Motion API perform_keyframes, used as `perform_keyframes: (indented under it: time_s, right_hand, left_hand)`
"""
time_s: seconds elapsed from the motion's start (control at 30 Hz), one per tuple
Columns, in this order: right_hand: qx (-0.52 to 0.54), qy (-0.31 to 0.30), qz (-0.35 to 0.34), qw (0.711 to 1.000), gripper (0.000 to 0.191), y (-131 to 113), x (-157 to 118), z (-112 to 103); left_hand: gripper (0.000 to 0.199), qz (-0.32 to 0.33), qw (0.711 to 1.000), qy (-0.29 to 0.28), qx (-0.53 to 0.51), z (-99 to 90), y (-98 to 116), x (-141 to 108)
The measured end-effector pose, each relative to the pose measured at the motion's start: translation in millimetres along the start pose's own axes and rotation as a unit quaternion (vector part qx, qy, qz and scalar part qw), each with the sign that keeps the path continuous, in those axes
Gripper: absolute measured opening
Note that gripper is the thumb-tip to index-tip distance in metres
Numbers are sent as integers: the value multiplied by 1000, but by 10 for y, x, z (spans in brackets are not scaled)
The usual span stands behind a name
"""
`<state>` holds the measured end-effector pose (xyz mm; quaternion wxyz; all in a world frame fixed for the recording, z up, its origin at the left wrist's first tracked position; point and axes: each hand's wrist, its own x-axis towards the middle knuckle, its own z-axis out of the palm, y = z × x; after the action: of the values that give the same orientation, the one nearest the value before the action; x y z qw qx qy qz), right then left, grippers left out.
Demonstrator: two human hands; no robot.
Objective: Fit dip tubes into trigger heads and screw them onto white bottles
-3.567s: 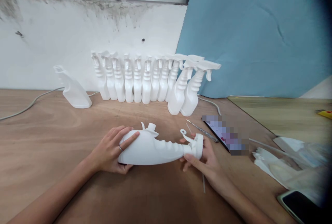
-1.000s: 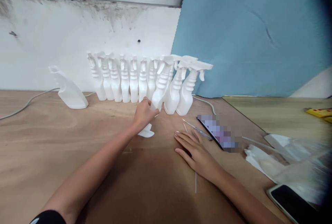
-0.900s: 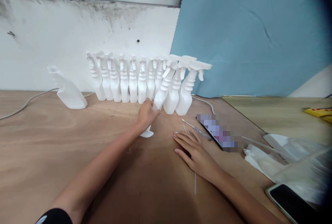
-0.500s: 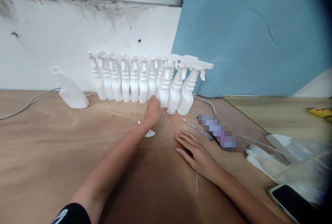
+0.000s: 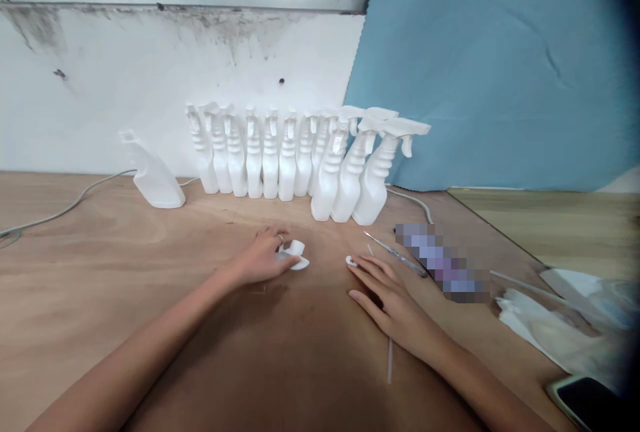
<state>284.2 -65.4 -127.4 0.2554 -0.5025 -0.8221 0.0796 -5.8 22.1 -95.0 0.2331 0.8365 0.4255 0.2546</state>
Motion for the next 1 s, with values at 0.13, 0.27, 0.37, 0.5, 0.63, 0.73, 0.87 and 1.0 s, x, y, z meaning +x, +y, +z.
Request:
perform_keyframes:
  time_s: [0.13,0.27,0.37,0.5,0.63,0.73,0.87,1.0]
  right_hand:
    - [10,-15,-7,1000,37,-89,23,-52]
    - [14,-18,-10,1000,40,-150,25,-94]
    - [15,-18,-10,1000,38,-159,17,-83]
    - [-19,3,1,1000,34,-118,-5,-27]
    - [-20,1,-3,1000,37,-99,0,-13]
    - [21,3,-13,1000,33,-165,19,-41]
    - [106,-13,-5,994,36,-361,-2,-93]
    - [171,-33,-40,984,46,-611,-55,-151]
  left_hand:
    - [28,36,997,-17,-63,15,29,-332]
    - [24,65,992,-4,-110,130,155,-544]
    - [19,84,990,-6,-116,190,246,-629]
    - [30,115,989,-29,-90,169,328,-653]
    - [22,131,985,-37,-106,129,353,-640]
    - [21,105,987,-43,-111,136,341,-636]
    - [28,70,989,-53,-116,165,332,-644]
    - [30,54,985,-59,-150,195,344,-655]
